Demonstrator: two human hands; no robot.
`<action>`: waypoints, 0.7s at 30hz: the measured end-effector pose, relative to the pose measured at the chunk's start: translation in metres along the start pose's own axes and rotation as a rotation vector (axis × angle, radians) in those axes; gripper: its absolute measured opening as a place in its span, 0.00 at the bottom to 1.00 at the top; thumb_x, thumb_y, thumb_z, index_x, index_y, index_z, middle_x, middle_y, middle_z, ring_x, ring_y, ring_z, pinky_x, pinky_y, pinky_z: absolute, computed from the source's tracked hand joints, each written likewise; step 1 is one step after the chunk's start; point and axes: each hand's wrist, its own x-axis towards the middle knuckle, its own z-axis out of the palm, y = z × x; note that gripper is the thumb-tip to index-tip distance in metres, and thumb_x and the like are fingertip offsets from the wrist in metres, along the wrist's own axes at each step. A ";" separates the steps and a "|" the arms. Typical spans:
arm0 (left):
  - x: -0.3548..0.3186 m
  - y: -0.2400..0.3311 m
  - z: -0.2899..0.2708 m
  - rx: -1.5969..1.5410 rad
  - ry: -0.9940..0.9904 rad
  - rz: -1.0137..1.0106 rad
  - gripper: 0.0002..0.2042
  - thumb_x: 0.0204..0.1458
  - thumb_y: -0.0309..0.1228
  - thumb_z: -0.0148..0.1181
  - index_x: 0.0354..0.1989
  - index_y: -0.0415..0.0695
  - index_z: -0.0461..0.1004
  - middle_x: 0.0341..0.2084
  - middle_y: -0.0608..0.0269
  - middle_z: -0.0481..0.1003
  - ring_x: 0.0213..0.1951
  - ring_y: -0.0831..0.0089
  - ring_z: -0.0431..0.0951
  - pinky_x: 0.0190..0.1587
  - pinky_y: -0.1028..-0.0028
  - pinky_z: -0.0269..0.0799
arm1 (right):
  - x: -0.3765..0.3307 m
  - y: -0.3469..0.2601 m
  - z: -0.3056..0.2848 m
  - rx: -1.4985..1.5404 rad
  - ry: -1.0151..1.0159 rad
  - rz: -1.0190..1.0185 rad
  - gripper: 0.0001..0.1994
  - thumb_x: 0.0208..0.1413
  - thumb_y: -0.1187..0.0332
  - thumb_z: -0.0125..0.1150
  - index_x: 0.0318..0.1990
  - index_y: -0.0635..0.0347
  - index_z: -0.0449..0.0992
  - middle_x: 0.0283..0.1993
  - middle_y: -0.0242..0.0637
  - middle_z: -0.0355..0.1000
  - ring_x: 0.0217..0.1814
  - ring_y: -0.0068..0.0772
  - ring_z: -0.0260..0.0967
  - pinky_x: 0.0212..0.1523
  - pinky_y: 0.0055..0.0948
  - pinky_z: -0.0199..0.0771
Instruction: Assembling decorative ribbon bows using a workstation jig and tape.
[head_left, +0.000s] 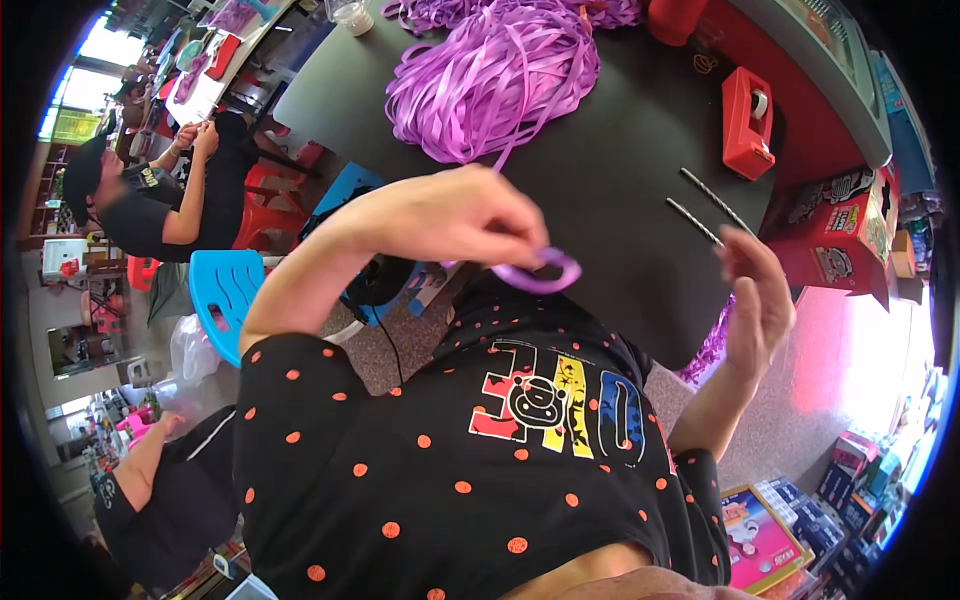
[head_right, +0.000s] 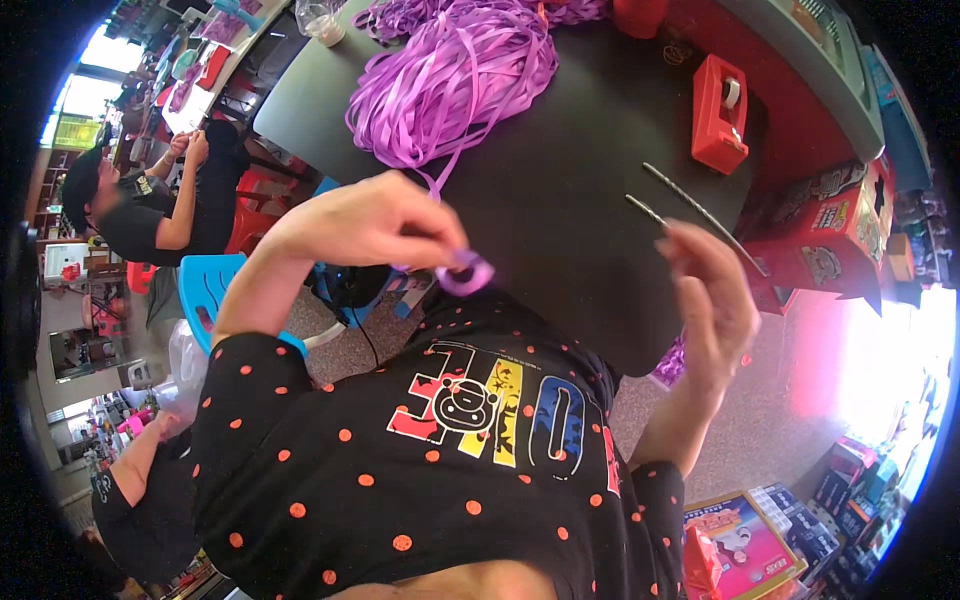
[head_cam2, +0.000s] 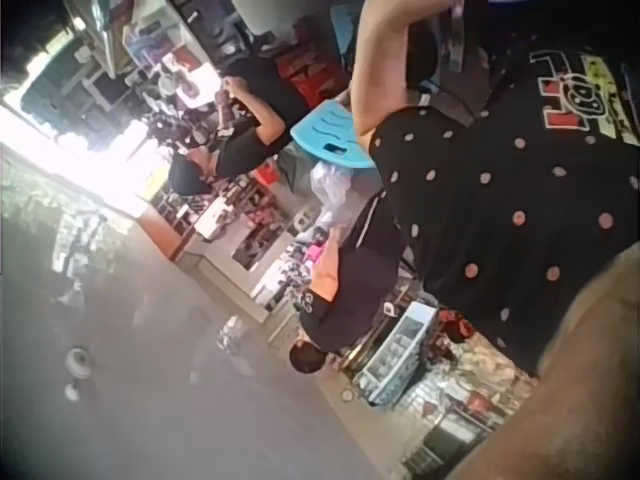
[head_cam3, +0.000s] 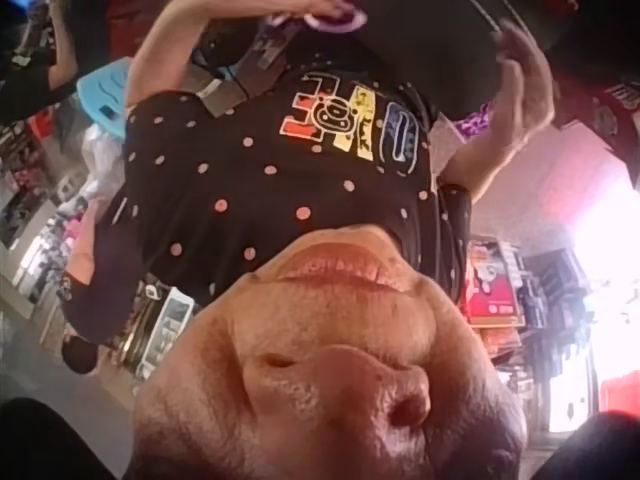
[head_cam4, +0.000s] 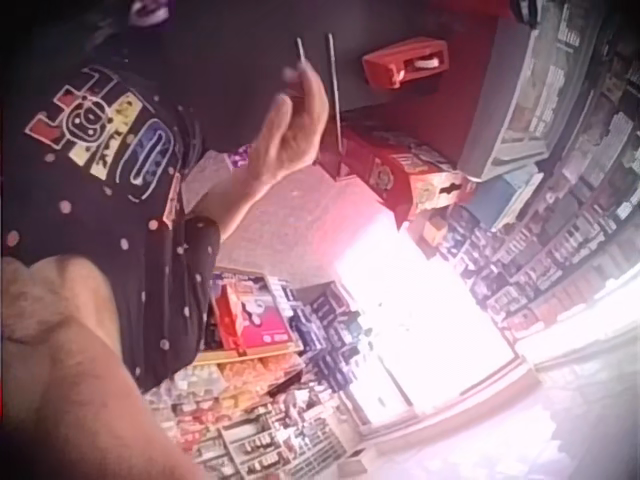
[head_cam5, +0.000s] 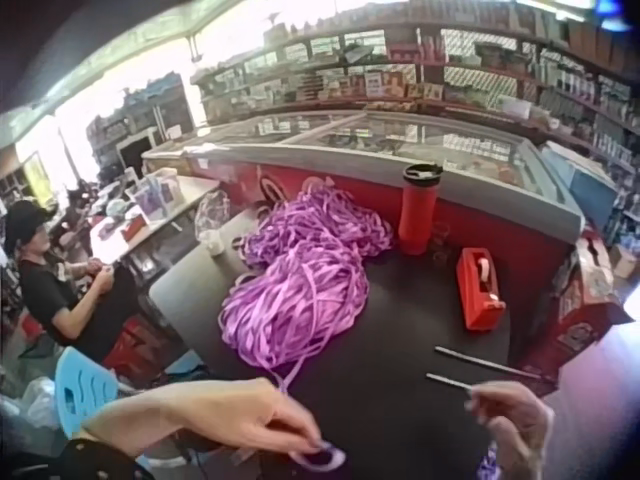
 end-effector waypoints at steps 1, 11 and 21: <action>0.011 0.011 0.005 0.052 0.071 0.039 0.09 0.51 0.31 0.57 0.34 0.39 0.77 0.21 0.61 0.76 0.22 0.74 0.75 0.26 0.74 0.69 | 0.010 -0.011 0.021 0.189 -0.100 0.051 0.17 0.57 0.72 0.52 0.53 0.69 0.69 0.50 0.41 0.71 0.49 0.26 0.67 0.43 0.22 0.68; 0.071 0.003 0.070 0.074 0.338 0.330 0.09 0.49 0.29 0.59 0.37 0.39 0.76 0.29 0.54 0.75 0.33 0.59 0.77 0.34 0.68 0.72 | -0.018 0.014 0.017 0.169 -0.182 0.511 0.14 0.55 0.74 0.58 0.49 0.66 0.73 0.41 0.32 0.74 0.40 0.17 0.68 0.36 0.14 0.64; 0.104 0.021 0.043 0.035 0.417 0.276 0.10 0.54 0.23 0.56 0.45 0.38 0.75 0.41 0.62 0.76 0.43 0.74 0.75 0.49 0.76 0.68 | -0.045 0.007 -0.090 -0.094 0.322 0.496 0.09 0.57 0.70 0.55 0.35 0.68 0.76 0.20 0.22 0.60 0.21 0.12 0.51 0.22 0.16 0.48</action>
